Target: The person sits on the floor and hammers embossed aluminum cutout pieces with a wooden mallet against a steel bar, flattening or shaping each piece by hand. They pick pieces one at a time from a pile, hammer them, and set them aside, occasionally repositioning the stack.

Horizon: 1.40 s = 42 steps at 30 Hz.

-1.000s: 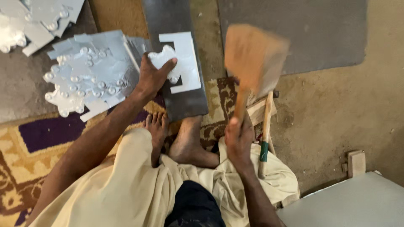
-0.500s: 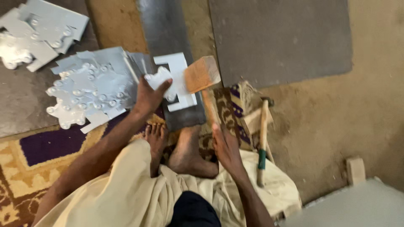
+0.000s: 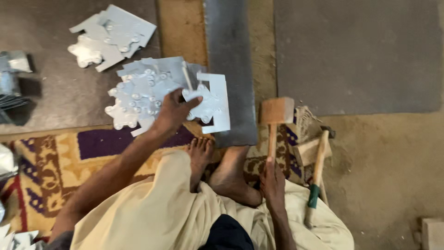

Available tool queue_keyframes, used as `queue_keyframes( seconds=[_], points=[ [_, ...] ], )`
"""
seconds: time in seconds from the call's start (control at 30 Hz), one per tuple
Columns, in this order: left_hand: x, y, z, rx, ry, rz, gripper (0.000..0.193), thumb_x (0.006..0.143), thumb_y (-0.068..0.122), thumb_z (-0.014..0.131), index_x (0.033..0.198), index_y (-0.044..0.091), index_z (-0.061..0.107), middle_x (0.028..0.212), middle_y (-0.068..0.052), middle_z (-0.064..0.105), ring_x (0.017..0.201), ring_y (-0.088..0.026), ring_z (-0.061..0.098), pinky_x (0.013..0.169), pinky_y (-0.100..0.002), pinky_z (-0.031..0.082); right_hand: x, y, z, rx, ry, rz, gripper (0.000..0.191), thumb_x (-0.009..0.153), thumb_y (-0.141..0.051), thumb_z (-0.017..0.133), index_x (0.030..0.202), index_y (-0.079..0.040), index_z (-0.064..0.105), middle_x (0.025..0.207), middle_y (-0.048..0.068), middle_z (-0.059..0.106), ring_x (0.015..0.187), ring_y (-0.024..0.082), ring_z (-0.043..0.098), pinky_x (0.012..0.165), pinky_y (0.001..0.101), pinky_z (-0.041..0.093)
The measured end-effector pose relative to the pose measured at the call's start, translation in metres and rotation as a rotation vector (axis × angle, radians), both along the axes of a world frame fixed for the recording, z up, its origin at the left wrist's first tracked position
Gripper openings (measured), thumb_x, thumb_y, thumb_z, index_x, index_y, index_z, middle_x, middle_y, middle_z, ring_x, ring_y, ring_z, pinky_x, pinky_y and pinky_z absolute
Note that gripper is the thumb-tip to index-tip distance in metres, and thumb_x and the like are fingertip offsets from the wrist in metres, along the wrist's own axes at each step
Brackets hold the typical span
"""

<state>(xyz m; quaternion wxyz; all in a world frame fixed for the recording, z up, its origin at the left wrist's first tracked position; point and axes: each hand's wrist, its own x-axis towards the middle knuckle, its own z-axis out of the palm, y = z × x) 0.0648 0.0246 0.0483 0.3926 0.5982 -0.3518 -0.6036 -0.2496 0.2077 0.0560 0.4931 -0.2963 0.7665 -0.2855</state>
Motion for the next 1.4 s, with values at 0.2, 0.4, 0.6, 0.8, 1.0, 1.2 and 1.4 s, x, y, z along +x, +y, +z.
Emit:
queue_keyframes(
  seconds=[0.2, 0.4, 0.6, 0.8, 1.0, 1.2, 1.4],
  points=[
    [0.130, -0.069, 0.021, -0.191, -0.256, 0.069, 0.023, 0.102, 0.016, 0.078, 0.115, -0.002, 0.071, 0.103, -0.011, 0.077, 0.079, -0.015, 0.071, 0.063, -0.028, 0.062, 0.003, 0.023, -0.018, 0.056, 0.068, 0.021, 0.043, 0.101, -0.044, 0.058, 0.082, -0.005, 0.056, 0.059, 0.003, 0.043, 0.052, 0.014, 0.040, 0.046, 0.0359, 0.033],
    [0.183, -0.088, 0.006, -0.773, -1.058, 0.181, 0.071, 0.101, 0.026, 0.085, 0.142, -0.011, 0.041, 0.136, -0.024, 0.048, 0.128, -0.032, 0.051, 0.109, -0.054, 0.047, 0.001, 0.024, -0.030, 0.031, 0.260, 0.051, 0.047, 0.098, -0.045, 0.061, 0.095, 0.001, 0.066, 0.065, 0.009, 0.062, 0.062, 0.017, 0.056, 0.057, 0.0358, 0.047],
    [0.107, -0.042, -0.012, -0.597, -1.332, -0.447, 0.102, 0.066, 0.064, 0.092, 0.138, 0.000, 0.058, 0.132, -0.024, 0.051, 0.122, -0.043, 0.046, 0.099, -0.059, 0.041, 0.000, 0.021, -0.033, 0.055, 0.270, 0.083, 0.046, 0.099, -0.045, 0.061, 0.096, 0.000, 0.065, 0.064, 0.012, 0.057, 0.060, 0.019, 0.051, 0.055, 0.0393, 0.044],
    [0.087, -0.037, -0.017, -0.443, -1.465, -0.643, 0.104, 0.060, 0.071, 0.090, 0.122, -0.009, 0.066, 0.130, -0.028, 0.052, 0.123, -0.045, 0.047, 0.098, -0.057, 0.045, -0.009, 0.026, -0.038, 0.004, 0.289, 0.075, 0.042, 0.100, -0.039, 0.065, 0.092, 0.002, 0.064, 0.066, 0.011, 0.059, 0.063, 0.018, 0.054, 0.056, 0.0385, 0.046],
    [0.103, -0.037, -0.028, -0.491, -1.387, -0.672, 0.110, 0.062, 0.069, 0.091, 0.132, -0.010, 0.062, 0.126, -0.032, 0.054, 0.123, -0.046, 0.052, 0.098, -0.057, 0.051, -0.020, 0.033, -0.041, -0.022, 0.305, 0.089, 0.035, 0.098, -0.037, 0.066, 0.104, -0.003, 0.066, 0.071, 0.008, 0.064, 0.067, 0.016, 0.058, 0.063, 0.0359, 0.050],
    [0.112, -0.043, -0.021, -0.411, -1.284, -0.650, 0.098, 0.065, 0.058, 0.094, 0.129, -0.007, 0.060, 0.124, -0.032, 0.055, 0.115, -0.047, 0.056, 0.094, -0.052, 0.053, -0.011, 0.029, -0.040, -0.098, 0.270, 0.080, 0.034, 0.098, -0.034, 0.066, 0.101, -0.001, 0.067, 0.071, 0.008, 0.064, 0.065, 0.015, 0.057, 0.058, 0.0360, 0.049],
    [0.114, -0.037, 0.006, -0.345, -1.161, -0.537, 0.085, 0.067, 0.043, 0.098, 0.123, -0.008, 0.058, 0.120, -0.025, 0.056, 0.107, -0.039, 0.062, 0.089, -0.050, 0.056, -0.002, 0.023, -0.030, 0.056, 0.272, 0.068, 0.037, 0.096, -0.037, 0.067, 0.107, -0.002, 0.068, 0.071, 0.008, 0.068, 0.063, 0.016, 0.061, 0.059, 0.0366, 0.050]
  ],
)
